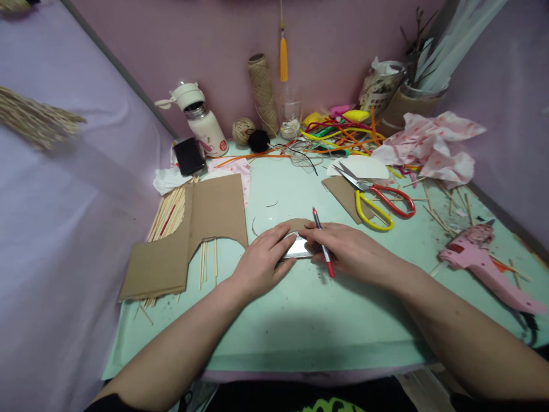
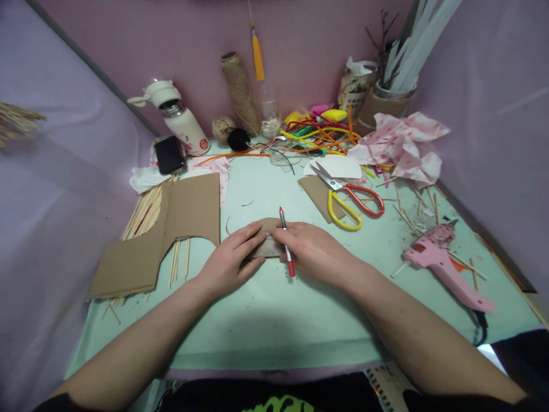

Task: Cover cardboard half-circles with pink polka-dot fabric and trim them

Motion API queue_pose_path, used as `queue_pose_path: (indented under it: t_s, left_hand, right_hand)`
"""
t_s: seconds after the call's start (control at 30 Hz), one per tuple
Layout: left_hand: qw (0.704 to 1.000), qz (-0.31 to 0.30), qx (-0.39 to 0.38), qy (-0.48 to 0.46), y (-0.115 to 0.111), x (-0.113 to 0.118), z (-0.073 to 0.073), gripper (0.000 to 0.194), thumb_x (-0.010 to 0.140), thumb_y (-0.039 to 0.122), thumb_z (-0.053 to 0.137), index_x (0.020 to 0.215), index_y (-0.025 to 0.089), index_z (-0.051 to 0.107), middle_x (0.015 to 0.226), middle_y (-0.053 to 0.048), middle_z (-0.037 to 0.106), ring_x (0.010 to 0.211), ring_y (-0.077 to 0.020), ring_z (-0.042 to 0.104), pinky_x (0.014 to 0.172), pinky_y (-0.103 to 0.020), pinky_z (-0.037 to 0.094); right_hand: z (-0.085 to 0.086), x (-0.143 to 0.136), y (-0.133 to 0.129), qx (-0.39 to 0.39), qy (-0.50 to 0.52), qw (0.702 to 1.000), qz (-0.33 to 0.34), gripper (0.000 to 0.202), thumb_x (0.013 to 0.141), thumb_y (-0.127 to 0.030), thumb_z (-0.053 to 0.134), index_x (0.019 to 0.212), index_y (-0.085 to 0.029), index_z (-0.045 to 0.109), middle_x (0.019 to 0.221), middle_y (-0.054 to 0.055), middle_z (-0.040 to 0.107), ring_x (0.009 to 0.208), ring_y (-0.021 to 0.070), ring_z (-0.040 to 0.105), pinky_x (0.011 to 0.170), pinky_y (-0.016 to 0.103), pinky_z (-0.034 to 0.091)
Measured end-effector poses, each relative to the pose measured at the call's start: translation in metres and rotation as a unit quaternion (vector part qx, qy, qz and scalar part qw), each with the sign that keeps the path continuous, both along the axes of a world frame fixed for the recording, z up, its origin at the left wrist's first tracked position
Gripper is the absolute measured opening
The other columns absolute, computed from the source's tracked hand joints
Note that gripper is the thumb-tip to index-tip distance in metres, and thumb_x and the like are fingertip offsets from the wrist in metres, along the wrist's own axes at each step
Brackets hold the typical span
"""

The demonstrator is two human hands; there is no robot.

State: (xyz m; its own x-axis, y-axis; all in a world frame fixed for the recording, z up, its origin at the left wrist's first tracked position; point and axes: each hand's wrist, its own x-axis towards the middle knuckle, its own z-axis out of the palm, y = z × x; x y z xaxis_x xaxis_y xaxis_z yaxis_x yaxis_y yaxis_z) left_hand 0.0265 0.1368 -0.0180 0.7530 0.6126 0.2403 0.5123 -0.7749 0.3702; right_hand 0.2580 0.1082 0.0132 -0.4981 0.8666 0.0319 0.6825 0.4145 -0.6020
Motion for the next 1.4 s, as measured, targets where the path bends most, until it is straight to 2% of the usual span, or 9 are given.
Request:
queue_pose_path:
  t_s: [0.67, 0.9, 1.1, 1.3, 1.4]
  left_hand:
    - [0.999, 0.006, 0.032, -0.006, -0.0009, 0.0001, -0.0013, 0.04, 0.091, 0.03, 0.057, 0.128, 0.015, 0.054, 0.138, -0.018, 0.055, 0.131, -0.029, 0.051, 0.104, -0.048, 0.049]
    - [0.999, 0.008, 0.033, -0.006, -0.001, 0.0003, -0.0017, 0.04, 0.091, 0.03, 0.057, 0.128, 0.014, 0.054, 0.137, -0.018, 0.055, 0.13, -0.03, 0.051, 0.104, -0.049, 0.049]
    - [1.0, 0.007, 0.025, -0.006, -0.0013, -0.0002, -0.0019, 0.04, 0.091, 0.03, 0.056, 0.129, 0.016, 0.053, 0.139, -0.018, 0.053, 0.132, -0.03, 0.05, 0.104, -0.05, 0.049]
    - [1.0, 0.006, 0.024, 0.005, -0.0006, 0.0, -0.0016, 0.04, 0.092, 0.03, 0.056, 0.128, 0.016, 0.052, 0.139, -0.018, 0.054, 0.131, -0.0298, 0.05, 0.103, -0.05, 0.049]
    - [0.999, 0.007, 0.049, 0.018, -0.0022, 0.0021, 0.0003, 0.04, 0.092, 0.029, 0.056, 0.128, 0.013, 0.052, 0.139, -0.021, 0.053, 0.131, -0.0322, 0.05, 0.104, -0.053, 0.048]
  right_hand:
    - [-0.0028, -0.0009, 0.0011, 0.022, -0.024, 0.999, 0.01, 0.035, 0.082, -0.006, 0.054, 0.114, -0.02, 0.06, 0.092, 0.006, 0.069, 0.085, 0.0212, 0.061, 0.072, 0.03, 0.042]
    - [-0.0075, 0.0005, 0.0011, 0.027, -0.024, 0.999, 0.011, 0.033, 0.084, -0.009, 0.055, 0.115, -0.021, 0.06, 0.093, 0.006, 0.069, 0.085, 0.0207, 0.061, 0.072, 0.03, 0.042]
    - [-0.0047, -0.0005, 0.0015, 0.022, -0.027, 0.999, 0.012, 0.03, 0.083, -0.007, 0.054, 0.109, -0.02, 0.062, 0.094, 0.006, 0.069, 0.085, 0.0197, 0.06, 0.071, 0.029, 0.042]
    - [-0.0041, -0.0009, 0.0013, 0.029, -0.027, 0.999, 0.011, 0.035, 0.085, -0.008, 0.054, 0.117, -0.02, 0.06, 0.097, 0.006, 0.07, 0.086, 0.02, 0.061, 0.072, 0.029, 0.043]
    - [-0.0019, -0.0018, 0.0011, 0.032, -0.033, 0.999, 0.013, 0.035, 0.086, -0.009, 0.053, 0.119, -0.018, 0.059, 0.1, 0.008, 0.069, 0.085, 0.0199, 0.061, 0.07, 0.029, 0.043]
